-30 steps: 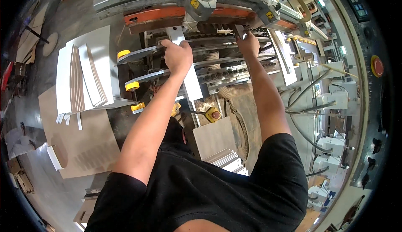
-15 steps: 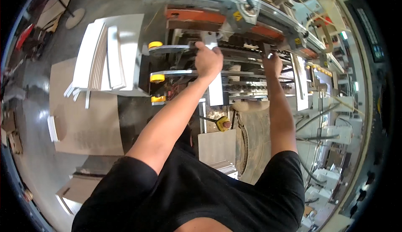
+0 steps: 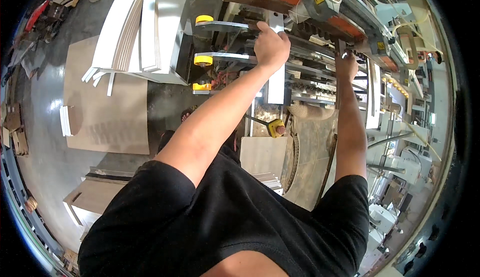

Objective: The person feeds wooden boards into a processing machine by hand, guides them through the track, and stacks the finished boards onto a table.

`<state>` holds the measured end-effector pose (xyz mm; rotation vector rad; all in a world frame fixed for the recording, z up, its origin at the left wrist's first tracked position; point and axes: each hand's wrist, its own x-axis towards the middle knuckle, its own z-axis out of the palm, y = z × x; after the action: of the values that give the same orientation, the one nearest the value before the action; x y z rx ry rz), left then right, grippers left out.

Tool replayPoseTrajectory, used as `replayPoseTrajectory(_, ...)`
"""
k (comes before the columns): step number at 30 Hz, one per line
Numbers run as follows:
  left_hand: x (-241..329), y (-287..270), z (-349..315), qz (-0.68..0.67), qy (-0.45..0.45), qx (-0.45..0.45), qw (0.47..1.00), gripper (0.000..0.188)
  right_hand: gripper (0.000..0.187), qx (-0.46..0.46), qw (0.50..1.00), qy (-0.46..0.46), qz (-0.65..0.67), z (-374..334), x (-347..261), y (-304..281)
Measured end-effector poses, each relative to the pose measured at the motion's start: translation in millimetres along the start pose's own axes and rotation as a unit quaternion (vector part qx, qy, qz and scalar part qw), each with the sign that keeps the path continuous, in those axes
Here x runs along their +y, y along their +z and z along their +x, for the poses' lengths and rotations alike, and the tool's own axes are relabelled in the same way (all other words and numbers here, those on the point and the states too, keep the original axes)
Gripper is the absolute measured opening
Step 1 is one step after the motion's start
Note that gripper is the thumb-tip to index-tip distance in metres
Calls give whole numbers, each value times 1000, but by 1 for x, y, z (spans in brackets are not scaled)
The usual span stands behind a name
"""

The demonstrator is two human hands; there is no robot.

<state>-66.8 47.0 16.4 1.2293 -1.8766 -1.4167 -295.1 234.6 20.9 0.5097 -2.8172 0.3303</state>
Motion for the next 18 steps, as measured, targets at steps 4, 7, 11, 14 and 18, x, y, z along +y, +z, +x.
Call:
replayPoseTrajectory(4, 3, -7, 1, -2, -7, -3, 1000, 39, 45, -7, 1000, -7, 0, -3, -7, -1)
replayPoseTrajectory(7, 11, -6, 1, -3, -10, -5, 1000, 43, 45, 23, 999, -25, 0, 4, 1, -1)
replayPoseTrajectory(11, 19, -4, -3, 24, -54, -17, 998, 50, 53, -2, 998, 13, -58, 7, 11, 2)
replayPoseTrajectory(14, 13, 1, 0, 24, -62, -36, 997, 53, 41, 9, 999, 32, -3, 3, 11, 6)
replayPoseTrajectory(18, 0, -2, 6, 62, -27, -7, 998, 52, 42, -37, 996, 41, 72, -7, -17, -10)
